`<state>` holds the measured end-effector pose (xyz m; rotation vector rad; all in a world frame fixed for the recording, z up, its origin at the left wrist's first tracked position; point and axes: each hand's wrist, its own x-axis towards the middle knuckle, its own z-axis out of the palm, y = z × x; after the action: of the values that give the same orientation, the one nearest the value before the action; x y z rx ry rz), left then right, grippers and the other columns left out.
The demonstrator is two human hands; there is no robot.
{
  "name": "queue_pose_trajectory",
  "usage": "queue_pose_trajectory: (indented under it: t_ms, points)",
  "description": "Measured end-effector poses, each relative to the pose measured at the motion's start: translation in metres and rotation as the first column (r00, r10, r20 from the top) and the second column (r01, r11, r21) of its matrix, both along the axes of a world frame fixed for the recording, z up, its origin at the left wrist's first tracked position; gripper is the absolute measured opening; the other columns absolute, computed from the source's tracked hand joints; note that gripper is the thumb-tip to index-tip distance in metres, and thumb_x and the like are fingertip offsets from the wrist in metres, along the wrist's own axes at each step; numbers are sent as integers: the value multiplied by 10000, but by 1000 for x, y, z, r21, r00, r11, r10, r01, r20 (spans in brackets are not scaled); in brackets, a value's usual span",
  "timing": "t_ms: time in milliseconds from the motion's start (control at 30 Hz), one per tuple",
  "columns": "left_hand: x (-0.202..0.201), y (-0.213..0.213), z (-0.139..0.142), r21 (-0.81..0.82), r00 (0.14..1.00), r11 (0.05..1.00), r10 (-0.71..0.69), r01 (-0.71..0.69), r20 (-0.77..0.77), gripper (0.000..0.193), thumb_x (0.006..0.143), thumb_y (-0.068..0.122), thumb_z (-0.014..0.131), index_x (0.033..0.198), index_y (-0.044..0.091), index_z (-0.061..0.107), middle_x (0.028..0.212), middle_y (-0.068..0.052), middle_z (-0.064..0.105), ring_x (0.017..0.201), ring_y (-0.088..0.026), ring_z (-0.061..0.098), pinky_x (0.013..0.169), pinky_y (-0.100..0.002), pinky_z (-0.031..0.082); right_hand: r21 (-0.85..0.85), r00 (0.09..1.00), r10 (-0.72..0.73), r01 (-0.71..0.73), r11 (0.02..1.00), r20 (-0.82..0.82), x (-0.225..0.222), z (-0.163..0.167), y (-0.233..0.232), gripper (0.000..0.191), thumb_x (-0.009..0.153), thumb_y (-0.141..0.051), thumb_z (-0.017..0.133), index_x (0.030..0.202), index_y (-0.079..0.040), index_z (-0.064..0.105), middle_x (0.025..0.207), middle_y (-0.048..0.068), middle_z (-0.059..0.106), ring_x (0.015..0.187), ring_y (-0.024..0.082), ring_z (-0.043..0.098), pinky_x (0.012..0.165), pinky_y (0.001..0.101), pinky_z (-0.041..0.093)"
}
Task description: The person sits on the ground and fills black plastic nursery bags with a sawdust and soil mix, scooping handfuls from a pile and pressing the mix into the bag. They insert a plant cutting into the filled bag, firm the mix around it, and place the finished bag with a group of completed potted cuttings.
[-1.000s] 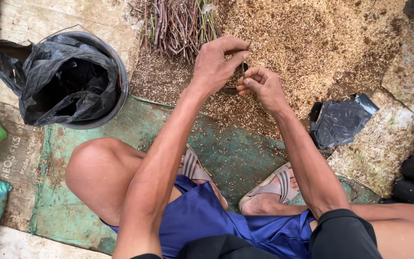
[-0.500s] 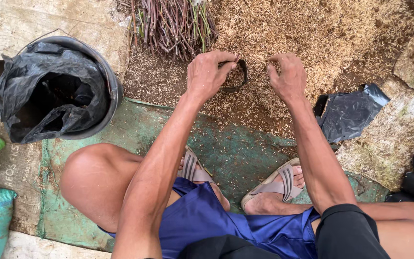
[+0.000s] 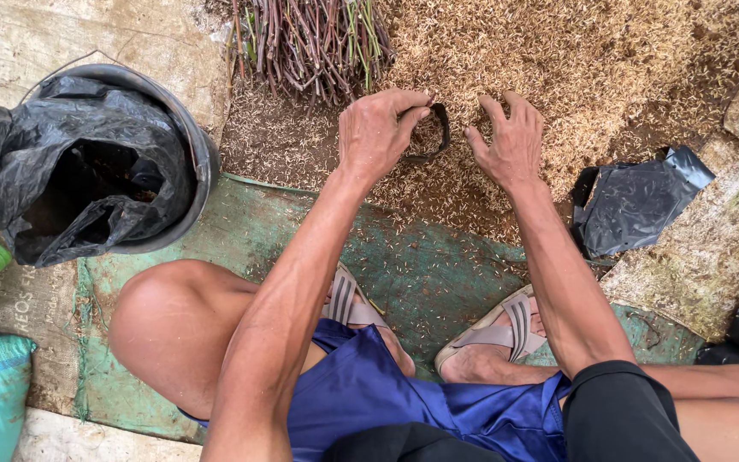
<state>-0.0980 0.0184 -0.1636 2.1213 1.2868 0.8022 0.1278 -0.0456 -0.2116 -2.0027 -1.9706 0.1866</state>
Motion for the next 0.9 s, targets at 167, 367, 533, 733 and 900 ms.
queue_pose_trajectory:
  t_ms: [167,367,533,733,900]
  points:
    - [0,-2,-3,91,1000,996,-3,1,23,93,922,263,743,993,235,795,947,29,801,672,-77,722,569,-254,567,5,1000,3,-3,1000,-5,1,-3,-1,525,967,-341,757,1416,-120,600,1418,285,517,1328,409,479,1119,573,353]
    - [2,-7,-6,-6,1000,1000,-12,12,-8,92,916,263,737,984,243,796,915,35,804,642,-74,706,546,-252,552,16,1000,4,-4,1000,27,-3,3,-1,501,991,-357,719,1414,-122,590,1423,286,516,1334,406,479,1113,589,369]
    - [-1,-7,-9,-18,1000,1000,25,-25,12,91,918,277,742,980,236,794,952,15,804,613,-67,693,530,-253,541,-15,989,-26,29,999,144,-7,2,-3,504,974,-399,715,1365,-107,588,1288,307,550,1119,383,538,874,555,464]
    - [-4,-8,-7,-144,999,989,36,-37,-5,114,911,280,745,990,220,800,876,12,802,577,-88,672,517,-287,522,-78,957,-264,256,964,-118,3,-14,0,252,1045,-293,654,1220,-117,613,976,105,648,778,163,583,570,358,515]
    - [-6,-7,-4,-131,999,991,39,-35,32,109,932,257,723,1005,202,782,827,20,795,576,-79,669,532,-302,521,-270,65,-351,517,813,-934,14,0,13,266,943,-353,659,1008,-95,659,923,42,705,802,139,661,606,277,586]
